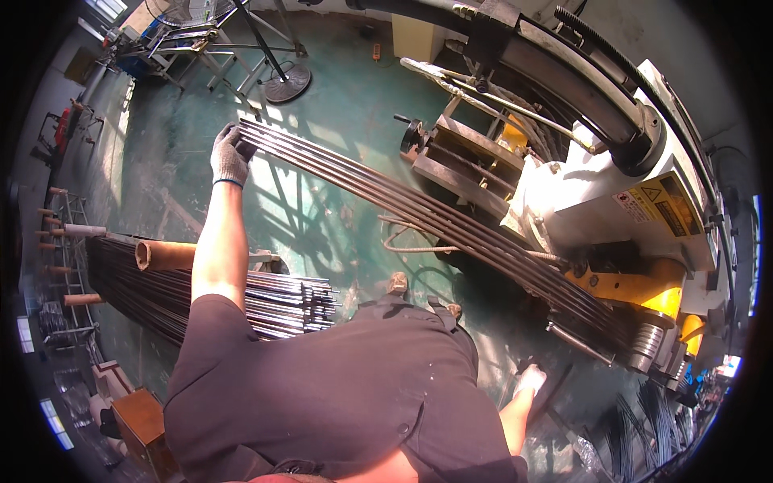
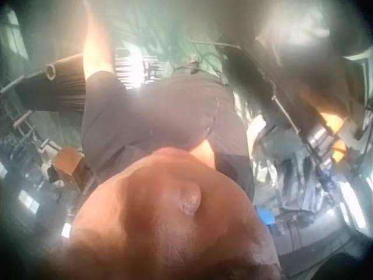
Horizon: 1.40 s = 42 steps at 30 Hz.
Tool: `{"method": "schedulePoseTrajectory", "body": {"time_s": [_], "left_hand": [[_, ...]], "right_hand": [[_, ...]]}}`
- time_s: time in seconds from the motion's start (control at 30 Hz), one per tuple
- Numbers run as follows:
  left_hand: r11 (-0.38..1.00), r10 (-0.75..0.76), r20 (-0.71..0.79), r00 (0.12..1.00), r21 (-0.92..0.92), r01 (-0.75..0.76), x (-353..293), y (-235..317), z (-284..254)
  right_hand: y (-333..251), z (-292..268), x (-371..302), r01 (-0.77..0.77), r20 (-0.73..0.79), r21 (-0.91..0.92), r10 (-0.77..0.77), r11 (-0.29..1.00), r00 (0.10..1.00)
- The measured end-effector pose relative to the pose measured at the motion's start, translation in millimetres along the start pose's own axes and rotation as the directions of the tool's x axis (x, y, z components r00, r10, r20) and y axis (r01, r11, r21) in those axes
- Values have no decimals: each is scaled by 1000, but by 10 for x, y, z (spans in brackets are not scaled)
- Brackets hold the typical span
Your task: The person handles bundles of long metal rods, separates them, and feeds them into a bending machine to form curved pieces. They then measure the bent rods against a wooden board and place them on a rack.
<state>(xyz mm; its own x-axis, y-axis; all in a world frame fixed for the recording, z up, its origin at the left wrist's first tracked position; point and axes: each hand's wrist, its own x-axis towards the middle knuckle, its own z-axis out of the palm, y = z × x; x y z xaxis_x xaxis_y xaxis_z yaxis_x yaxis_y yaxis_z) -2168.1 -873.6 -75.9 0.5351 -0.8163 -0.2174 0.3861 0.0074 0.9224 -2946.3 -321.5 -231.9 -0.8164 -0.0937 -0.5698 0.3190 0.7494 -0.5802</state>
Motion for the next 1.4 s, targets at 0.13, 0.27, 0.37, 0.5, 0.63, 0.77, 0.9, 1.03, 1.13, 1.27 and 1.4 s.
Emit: {"method": "schedulePoseTrajectory", "body": {"time_s": [0.13,0.27,0.37,0.5,0.63,0.77,0.9,1.03,1.13,1.27,1.4], "left_hand": [[999,-9,39,999,34,8,-161,86,-54],[998,-55,56,997,11,55,65,-122,-82],[999,-1,111,994,-42,6,191,-81,120],[986,-63,193,979,-141,92,310,-67,27],[975,-125,416,901,-117,189,459,-217,-53],[968,-200,487,850,-35,248,719,-114,-765],[925,-266,854,447,96,367,1009,180,-789],[977,-205,196,959,-12,211,51,179,-125],[981,-151,128,980,-103,164,-225,-36,-228],[946,-299,46,953,-116,302,-831,-706,-199],[880,-465,-19,885,-125,459,-1790,-1584,33]], "right_hand": [[502,-50,504,56,20,-99,-54,994,998],[1096,-374,1090,409,231,-371,-343,834,910],[1027,-191,892,399,274,-438,-303,805,913],[370,-68,268,201,88,-232,-186,952,979],[492,-353,270,210,36,-286,-209,935,977],[520,-380,480,348,56,-439,-361,828,931],[358,-256,-33,8,78,-86,-2,996,997],[58,-184,-274,-8,64,-235,23,972,998],[-186,-167,-270,57,113,-227,-32,972,993],[16,-320,321,142,192,-342,-78,929,978],[-86,-617,795,149,282,-484,-7,862,959]]}}
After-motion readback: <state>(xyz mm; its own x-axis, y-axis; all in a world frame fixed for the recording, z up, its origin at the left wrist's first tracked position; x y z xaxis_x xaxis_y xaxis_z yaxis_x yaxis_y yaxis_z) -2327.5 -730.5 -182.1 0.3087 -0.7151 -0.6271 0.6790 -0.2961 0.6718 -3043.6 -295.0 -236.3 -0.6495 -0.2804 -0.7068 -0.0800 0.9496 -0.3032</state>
